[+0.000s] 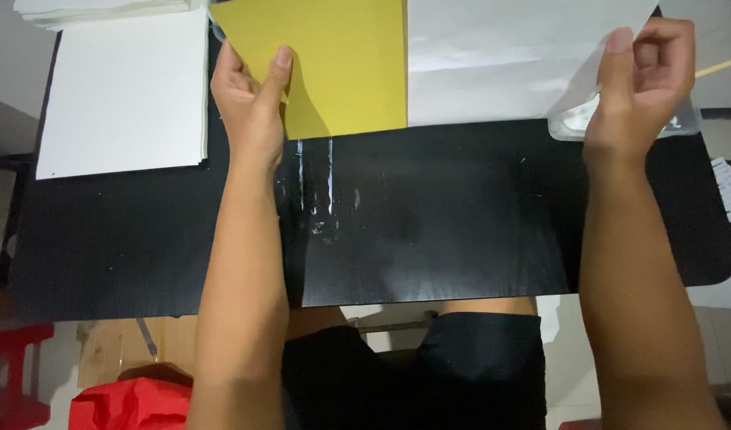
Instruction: Folding paper components and applying glue with a brush to assemble a bag.
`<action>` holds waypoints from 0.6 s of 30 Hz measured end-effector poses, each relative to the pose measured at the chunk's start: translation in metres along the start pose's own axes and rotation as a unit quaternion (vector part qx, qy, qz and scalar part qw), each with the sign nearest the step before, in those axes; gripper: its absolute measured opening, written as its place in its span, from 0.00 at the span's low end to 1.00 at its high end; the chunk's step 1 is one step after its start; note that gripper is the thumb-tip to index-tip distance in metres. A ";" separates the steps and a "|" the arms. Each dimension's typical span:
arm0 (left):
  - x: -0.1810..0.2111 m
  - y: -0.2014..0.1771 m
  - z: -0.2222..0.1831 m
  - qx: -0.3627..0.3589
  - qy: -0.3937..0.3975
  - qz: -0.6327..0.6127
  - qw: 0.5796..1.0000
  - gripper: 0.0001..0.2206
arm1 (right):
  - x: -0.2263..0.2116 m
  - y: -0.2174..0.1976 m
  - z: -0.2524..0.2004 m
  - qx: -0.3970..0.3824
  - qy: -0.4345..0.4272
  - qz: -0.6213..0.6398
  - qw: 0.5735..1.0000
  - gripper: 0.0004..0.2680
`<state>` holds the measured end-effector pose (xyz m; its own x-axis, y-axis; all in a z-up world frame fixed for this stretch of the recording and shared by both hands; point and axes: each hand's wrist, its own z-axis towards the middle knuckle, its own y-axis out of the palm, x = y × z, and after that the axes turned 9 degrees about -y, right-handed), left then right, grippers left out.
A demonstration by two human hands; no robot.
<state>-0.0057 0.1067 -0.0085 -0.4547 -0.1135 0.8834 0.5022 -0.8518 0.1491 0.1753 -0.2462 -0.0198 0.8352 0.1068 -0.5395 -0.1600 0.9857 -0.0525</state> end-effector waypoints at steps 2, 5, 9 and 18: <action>-0.001 -0.002 0.002 0.007 0.004 0.002 1.000 0.18 | 0.018 -0.009 -0.005 -0.012 -0.014 -0.032 0.999 0.07; 0.005 -0.003 0.003 0.003 0.000 0.007 1.000 0.17 | 0.031 -0.019 -0.008 -0.018 -0.022 -0.069 0.997 0.10; 0.011 -0.008 0.004 -0.014 -0.001 0.024 1.000 0.16 | 0.037 -0.023 -0.007 -0.035 -0.054 -0.068 0.996 0.13; 0.015 -0.008 0.005 -0.010 0.028 0.064 0.998 0.17 | 0.051 -0.033 -0.007 -0.064 -0.052 -0.117 0.990 0.17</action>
<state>-0.0125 0.1144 0.0059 -0.4289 -0.2495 0.8682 0.5447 -0.8382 0.0282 0.2194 -0.2746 -0.0515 0.9058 -0.1030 -0.4110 -0.0161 0.9610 -0.2762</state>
